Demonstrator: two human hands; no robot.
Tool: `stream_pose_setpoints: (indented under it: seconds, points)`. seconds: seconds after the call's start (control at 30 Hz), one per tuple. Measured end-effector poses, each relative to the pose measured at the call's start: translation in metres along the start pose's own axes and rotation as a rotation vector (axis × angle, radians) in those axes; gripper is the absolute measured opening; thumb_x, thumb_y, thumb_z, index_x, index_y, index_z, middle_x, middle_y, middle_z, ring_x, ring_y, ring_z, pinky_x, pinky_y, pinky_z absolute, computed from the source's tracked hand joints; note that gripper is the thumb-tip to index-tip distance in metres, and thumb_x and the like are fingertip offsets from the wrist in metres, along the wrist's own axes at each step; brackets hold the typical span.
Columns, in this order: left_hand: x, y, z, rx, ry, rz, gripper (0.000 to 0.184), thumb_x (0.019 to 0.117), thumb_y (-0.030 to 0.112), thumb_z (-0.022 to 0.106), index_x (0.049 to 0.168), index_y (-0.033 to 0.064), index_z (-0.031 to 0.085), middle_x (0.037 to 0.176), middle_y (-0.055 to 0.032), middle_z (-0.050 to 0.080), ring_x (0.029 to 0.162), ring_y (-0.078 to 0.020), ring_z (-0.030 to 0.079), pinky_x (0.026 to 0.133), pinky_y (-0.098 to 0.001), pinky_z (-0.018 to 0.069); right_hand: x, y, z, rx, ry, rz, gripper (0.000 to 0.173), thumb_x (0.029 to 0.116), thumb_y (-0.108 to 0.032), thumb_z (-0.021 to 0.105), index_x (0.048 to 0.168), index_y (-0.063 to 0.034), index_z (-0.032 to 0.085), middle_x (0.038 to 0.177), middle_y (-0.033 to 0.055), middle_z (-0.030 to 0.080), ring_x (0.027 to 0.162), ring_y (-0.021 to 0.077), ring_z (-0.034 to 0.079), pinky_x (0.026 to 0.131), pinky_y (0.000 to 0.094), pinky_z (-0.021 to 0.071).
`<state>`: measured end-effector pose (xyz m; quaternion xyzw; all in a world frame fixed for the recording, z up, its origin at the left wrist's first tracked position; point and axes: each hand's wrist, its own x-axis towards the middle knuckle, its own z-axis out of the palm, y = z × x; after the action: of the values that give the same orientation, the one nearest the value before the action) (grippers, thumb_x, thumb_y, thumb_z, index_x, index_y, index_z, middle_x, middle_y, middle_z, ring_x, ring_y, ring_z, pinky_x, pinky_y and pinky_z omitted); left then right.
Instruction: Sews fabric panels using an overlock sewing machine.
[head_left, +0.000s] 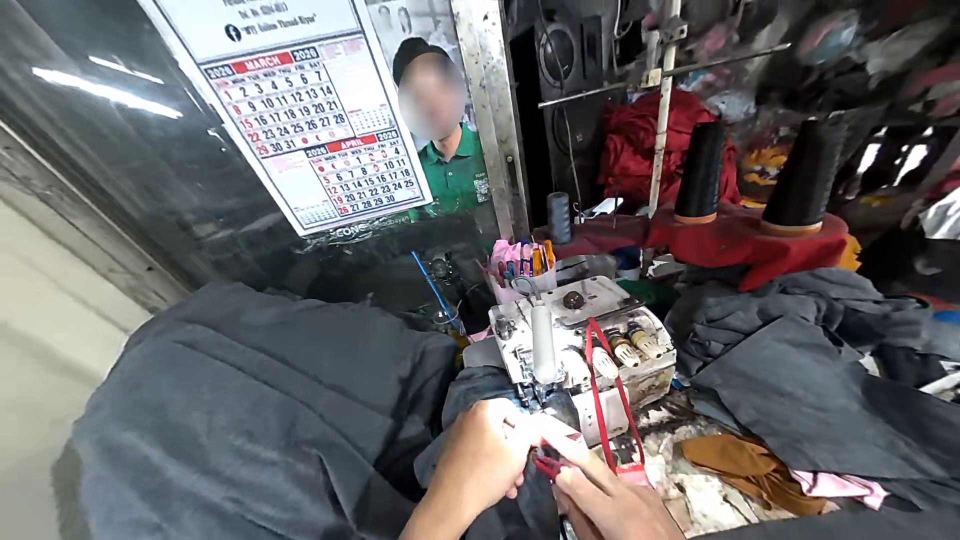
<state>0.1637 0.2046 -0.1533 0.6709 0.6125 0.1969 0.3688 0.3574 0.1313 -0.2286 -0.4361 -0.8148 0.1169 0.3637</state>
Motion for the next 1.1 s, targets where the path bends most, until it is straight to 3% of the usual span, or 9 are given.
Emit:
stream_pose_setpoints:
  seconds: [0.1,0.2,0.3,0.43,0.6,0.8,0.93,1.1]
  points:
    - [0.0,0.007,-0.004,0.129,-0.027,0.011,0.027,0.1017,0.034,0.058,0.09,0.0127,0.069,0.067,-0.0005,0.068,0.052,-0.0125,0.066,0.051,-0.0311,0.0584,0.003,0.002,-0.004,-0.08,-0.13,0.013,0.023,0.1061,-0.024,0.052,0.12,-0.0145,0.066,0.153,0.0017,0.054,0.087,0.0214,0.074,0.062,0.0434,0.061]
    - [-0.006,0.007,-0.003,0.423,0.101,0.082,0.026,0.0956,0.042,0.059,0.097,0.0192,0.07,0.084,0.0018,0.068,0.078,-0.0149,0.067,0.072,-0.0422,0.0556,0.005,-0.001,-0.009,-0.082,-0.163,0.029,0.026,0.1061,-0.025,0.053,0.125,-0.013,0.067,0.15,0.0041,0.056,0.086,0.0221,0.074,0.062,0.0438,0.0613]
    - [-0.012,-0.018,0.018,0.593,0.415,0.384,0.019,0.0949,0.037,0.062,0.107,0.0257,0.072,0.1,0.0043,0.067,0.083,-0.0118,0.068,0.066,-0.0356,0.0595,0.002,-0.001,-0.01,-0.09,-0.146,0.028,0.026,0.1045,-0.023,0.054,0.126,-0.016,0.066,0.15,0.0026,0.056,0.081,0.0209,0.074,0.058,0.0416,0.0602]
    - [-0.015,-0.037,0.03,0.58,0.479,0.591,0.024,0.0968,0.025,0.057,0.109,0.0329,0.077,0.107,0.0045,0.068,0.105,-0.0137,0.063,0.085,-0.0321,0.0559,-0.001,0.0,-0.01,-0.071,-0.167,0.028,0.028,0.1028,-0.023,0.057,0.128,-0.0154,0.066,0.151,0.005,0.056,0.084,0.0222,0.074,0.06,0.0421,0.0604]
    - [-0.008,-0.043,0.024,0.497,0.468,0.586,0.023,0.1011,0.039,0.056,0.108,0.0346,0.078,0.104,0.0099,0.067,0.104,-0.0088,0.061,0.089,-0.0319,0.0519,0.001,0.0,-0.009,-0.069,-0.138,0.035,0.027,0.1016,-0.025,0.058,0.124,-0.0134,0.067,0.144,0.0075,0.061,0.08,0.0216,0.073,0.056,0.0412,0.0591]
    - [-0.011,-0.044,0.031,0.563,0.503,0.65,0.03,0.0965,0.027,0.057,0.116,0.0374,0.077,0.107,0.0068,0.067,0.103,-0.0135,0.06,0.088,-0.0351,0.0511,-0.003,0.002,-0.008,-0.011,-0.159,0.057,0.028,0.1023,-0.022,0.058,0.127,-0.0135,0.066,0.148,0.0081,0.057,0.085,0.0215,0.074,0.06,0.0402,0.0598]
    - [-0.005,-0.046,0.03,0.42,0.584,0.584,0.02,0.098,0.035,0.062,0.105,0.0272,0.079,0.105,0.0091,0.07,0.106,-0.0078,0.064,0.091,-0.0296,0.055,0.0,0.006,-0.007,-0.026,-0.149,0.038,0.028,0.1028,-0.023,0.057,0.128,-0.0154,0.065,0.146,0.0074,0.058,0.085,0.0208,0.073,0.06,0.0399,0.06]
    - [-0.002,-0.043,0.037,0.472,0.648,0.506,0.023,0.0969,0.032,0.06,0.103,0.0276,0.081,0.107,0.0096,0.07,0.107,-0.0114,0.061,0.091,-0.0326,0.0526,0.006,0.015,-0.001,-0.022,-0.136,0.016,0.027,0.1024,-0.024,0.057,0.127,-0.0168,0.065,0.147,0.0032,0.058,0.09,0.0194,0.074,0.06,0.0403,0.0603]
